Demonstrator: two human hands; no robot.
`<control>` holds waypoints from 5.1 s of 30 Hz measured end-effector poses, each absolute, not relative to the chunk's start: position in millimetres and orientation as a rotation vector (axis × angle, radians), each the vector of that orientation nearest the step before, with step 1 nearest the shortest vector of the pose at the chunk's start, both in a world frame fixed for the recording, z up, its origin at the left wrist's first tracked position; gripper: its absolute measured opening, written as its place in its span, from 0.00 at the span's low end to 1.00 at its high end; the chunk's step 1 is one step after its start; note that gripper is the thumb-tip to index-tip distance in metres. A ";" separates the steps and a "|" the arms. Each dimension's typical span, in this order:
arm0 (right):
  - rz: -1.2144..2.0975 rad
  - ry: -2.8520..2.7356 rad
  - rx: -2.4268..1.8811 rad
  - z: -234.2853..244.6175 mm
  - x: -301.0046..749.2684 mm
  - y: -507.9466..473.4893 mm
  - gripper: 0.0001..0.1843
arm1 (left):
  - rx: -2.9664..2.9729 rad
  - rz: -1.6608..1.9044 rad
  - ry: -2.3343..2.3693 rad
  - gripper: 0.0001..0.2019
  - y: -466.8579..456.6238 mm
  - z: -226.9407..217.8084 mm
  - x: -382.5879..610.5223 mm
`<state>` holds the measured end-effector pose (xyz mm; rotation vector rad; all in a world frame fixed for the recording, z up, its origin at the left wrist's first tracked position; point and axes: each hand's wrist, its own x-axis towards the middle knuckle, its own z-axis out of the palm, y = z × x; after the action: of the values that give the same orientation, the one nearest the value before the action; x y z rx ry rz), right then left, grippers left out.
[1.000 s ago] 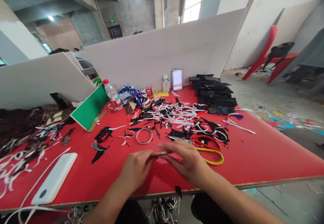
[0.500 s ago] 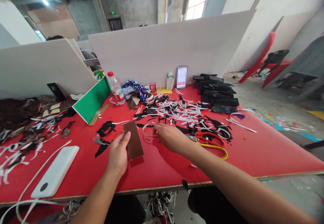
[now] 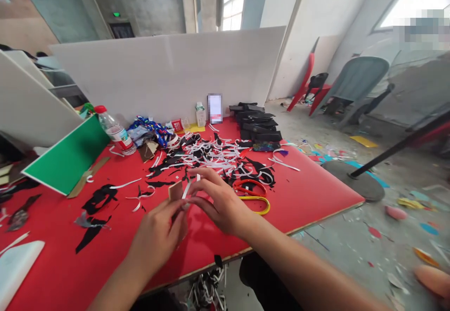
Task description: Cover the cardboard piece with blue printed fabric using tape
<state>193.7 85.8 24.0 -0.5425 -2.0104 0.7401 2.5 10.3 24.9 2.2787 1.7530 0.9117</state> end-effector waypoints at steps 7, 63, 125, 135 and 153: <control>1.153 -1.412 -0.747 -8.0 180.7 69.3 0.24 | 2.496 0.995 1.914 0.14 6.2 0.0 21.6; 1.182 -1.713 -0.840 26.3 170.7 73.1 0.36 | 1.107 1.480 1.321 0.18 -2.8 8.8 34.8; 0.799 -1.964 -1.105 23.4 182.6 73.6 0.08 | 1.180 1.860 1.563 0.08 -1.7 4.8 23.5; 0.726 -2.055 -1.164 24.2 194.5 84.3 0.06 | 1.089 1.880 1.594 0.07 4.9 1.8 8.2; 0.859 -1.907 -1.158 27.3 208.1 97.4 0.06 | 0.961 2.010 1.534 0.03 6.5 19.2 -3.1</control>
<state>208.1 97.4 27.3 -1.1582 -1.9071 0.8586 -3.1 6.5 19.2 0.9606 1.5337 2.0101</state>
